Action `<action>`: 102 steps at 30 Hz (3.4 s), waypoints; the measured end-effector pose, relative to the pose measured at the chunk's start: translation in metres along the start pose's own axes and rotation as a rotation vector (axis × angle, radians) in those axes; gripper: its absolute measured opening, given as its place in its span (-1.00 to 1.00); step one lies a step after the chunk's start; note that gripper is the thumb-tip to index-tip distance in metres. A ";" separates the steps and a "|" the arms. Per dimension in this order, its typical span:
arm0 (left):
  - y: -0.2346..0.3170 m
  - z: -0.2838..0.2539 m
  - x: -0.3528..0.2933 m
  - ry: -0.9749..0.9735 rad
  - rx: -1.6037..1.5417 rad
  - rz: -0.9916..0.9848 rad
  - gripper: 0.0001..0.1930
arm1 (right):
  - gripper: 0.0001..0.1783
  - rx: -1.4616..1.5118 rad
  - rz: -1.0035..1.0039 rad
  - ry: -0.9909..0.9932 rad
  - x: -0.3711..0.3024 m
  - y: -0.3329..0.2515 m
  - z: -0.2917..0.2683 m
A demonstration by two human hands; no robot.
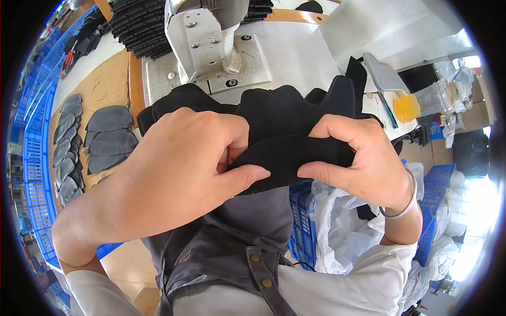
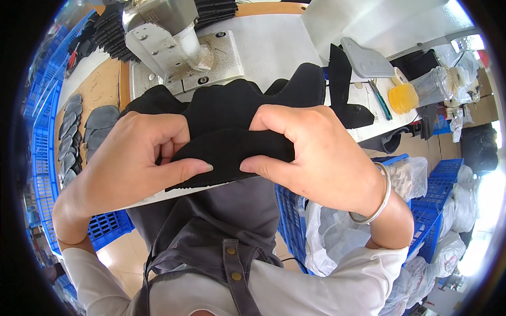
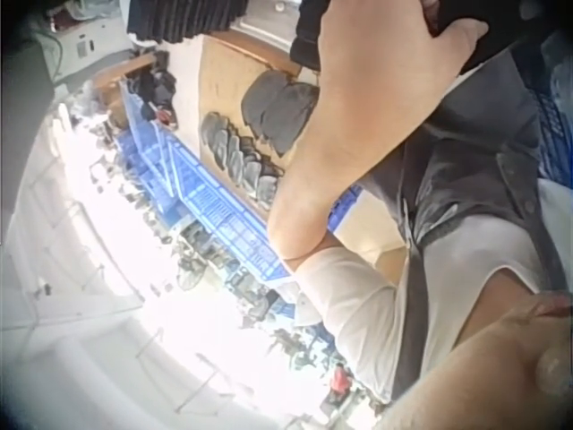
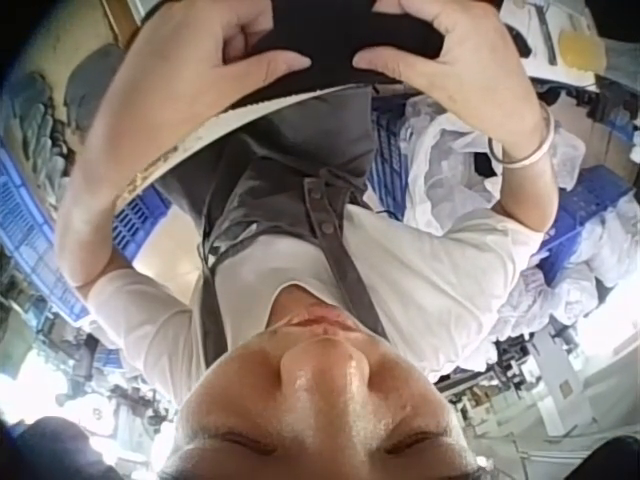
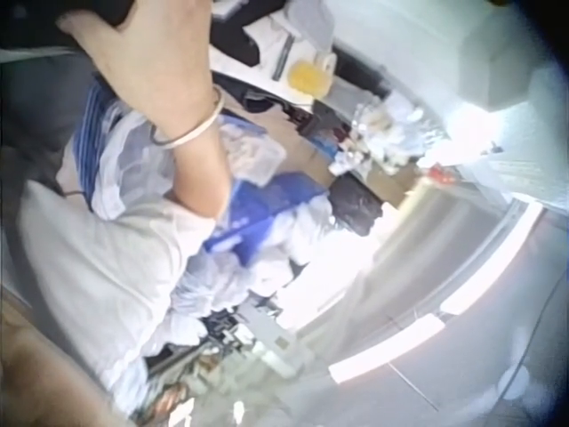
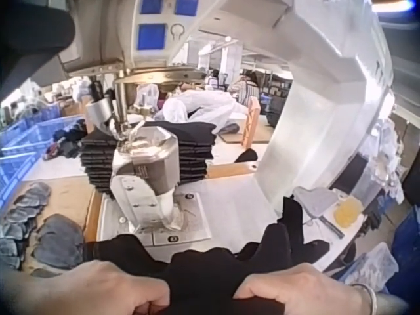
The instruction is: Organizing and preparing black shoe upper components at a manufacturing workstation.
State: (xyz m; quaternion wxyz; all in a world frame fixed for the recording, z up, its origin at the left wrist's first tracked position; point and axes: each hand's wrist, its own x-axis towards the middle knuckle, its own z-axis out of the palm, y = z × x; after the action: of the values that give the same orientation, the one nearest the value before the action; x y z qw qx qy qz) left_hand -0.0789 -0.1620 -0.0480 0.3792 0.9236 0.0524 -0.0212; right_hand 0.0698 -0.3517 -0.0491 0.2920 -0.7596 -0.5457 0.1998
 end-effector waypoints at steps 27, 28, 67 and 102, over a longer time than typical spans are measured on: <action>-0.013 -0.017 -0.012 -0.082 0.134 0.099 -0.72 | -0.54 -0.094 0.045 -0.027 0.014 -0.019 0.002; -0.011 -0.016 -0.013 -0.086 0.132 0.108 -0.72 | -0.54 -0.099 0.057 -0.045 0.014 -0.019 0.000; -0.006 0.034 -0.005 0.007 0.594 0.482 -0.18 | -0.79 0.129 0.128 -0.092 -0.004 0.026 -0.027; -0.015 0.065 -0.013 0.350 0.559 0.545 -0.05 | -0.51 -0.307 0.174 0.906 -0.035 0.009 0.069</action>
State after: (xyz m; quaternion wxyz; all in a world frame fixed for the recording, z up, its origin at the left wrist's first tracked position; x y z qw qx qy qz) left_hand -0.0937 -0.1982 -0.1033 0.0912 0.9606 -0.1378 0.2235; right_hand 0.0222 -0.3717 -0.1074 0.3668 -0.8473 -0.3215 -0.2102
